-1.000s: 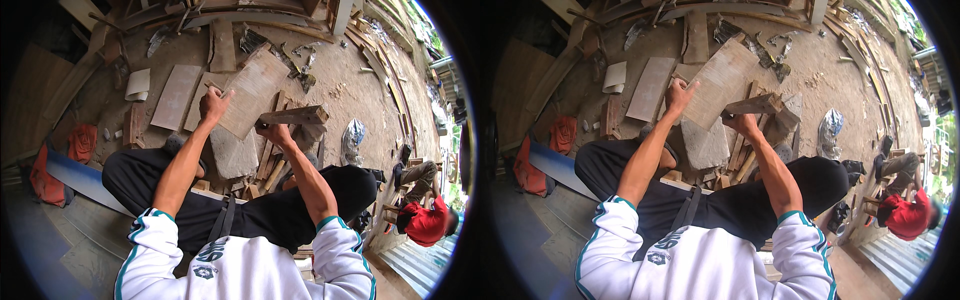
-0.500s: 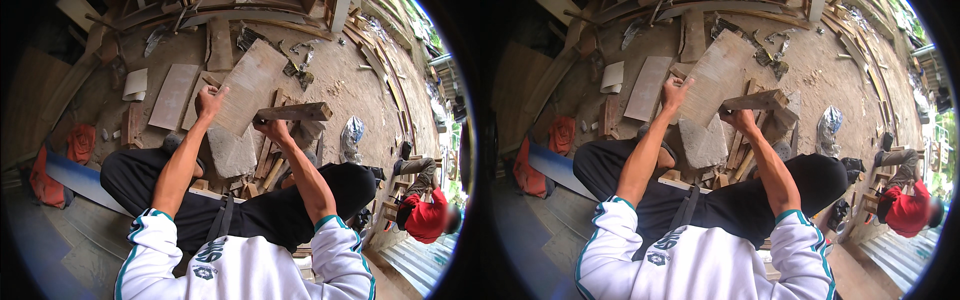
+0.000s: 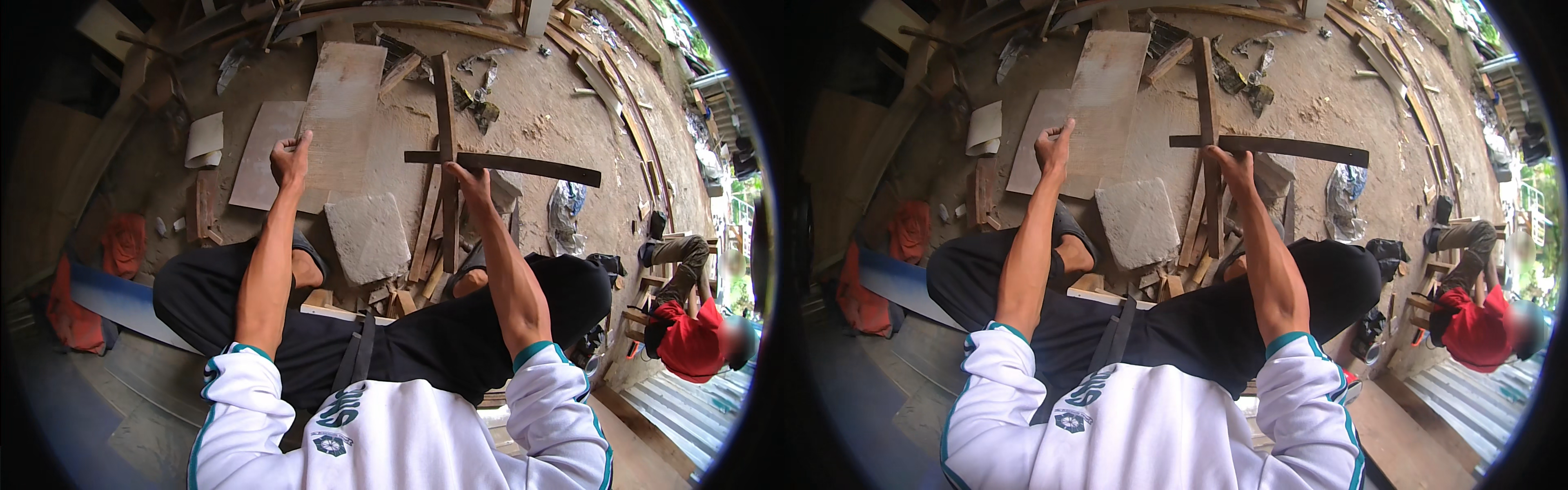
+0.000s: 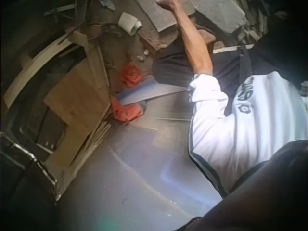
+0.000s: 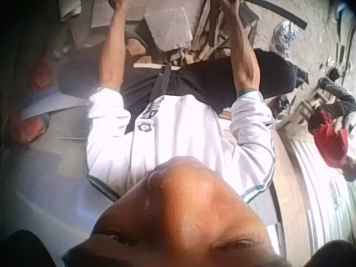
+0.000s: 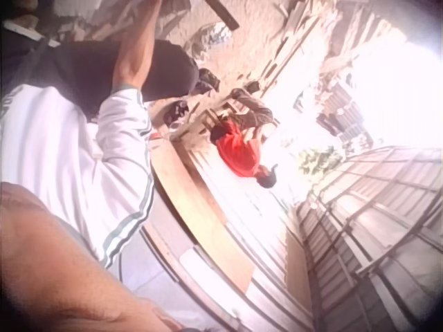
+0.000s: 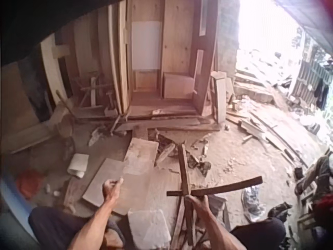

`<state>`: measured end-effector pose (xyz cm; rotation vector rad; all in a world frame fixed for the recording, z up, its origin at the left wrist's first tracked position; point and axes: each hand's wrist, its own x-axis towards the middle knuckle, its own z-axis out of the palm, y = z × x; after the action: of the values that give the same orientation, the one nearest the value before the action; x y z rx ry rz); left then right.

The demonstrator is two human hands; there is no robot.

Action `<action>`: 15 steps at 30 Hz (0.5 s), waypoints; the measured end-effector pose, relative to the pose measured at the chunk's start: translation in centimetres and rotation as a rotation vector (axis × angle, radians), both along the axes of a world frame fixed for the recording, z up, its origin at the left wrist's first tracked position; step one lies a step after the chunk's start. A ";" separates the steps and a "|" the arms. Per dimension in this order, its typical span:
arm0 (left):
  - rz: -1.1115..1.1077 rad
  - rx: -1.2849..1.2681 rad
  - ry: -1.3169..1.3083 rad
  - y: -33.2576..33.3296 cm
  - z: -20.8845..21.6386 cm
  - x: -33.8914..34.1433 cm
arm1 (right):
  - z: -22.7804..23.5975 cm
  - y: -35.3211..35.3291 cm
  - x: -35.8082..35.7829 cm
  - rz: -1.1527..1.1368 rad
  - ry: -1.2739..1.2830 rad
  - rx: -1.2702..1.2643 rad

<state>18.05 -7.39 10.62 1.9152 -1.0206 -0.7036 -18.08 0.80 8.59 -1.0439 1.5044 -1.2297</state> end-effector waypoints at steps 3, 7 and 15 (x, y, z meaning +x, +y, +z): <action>0.044 0.011 -0.083 0.6 -3.1 0.9 | 0.9 -0.2 -0.2 0.014 0.074 0.056; -0.020 0.107 -0.077 2.5 -6.3 0.6 | 1.0 0.4 -0.1 0.083 0.057 -0.029; -0.041 0.144 0.052 5.9 -11.8 -1.1 | 0.1 -0.3 0.8 0.175 -0.028 0.035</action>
<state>16.94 -1.47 -1.17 1.9930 -1.0030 -0.8665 -17.29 0.46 8.64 -1.1060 1.3778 -1.0879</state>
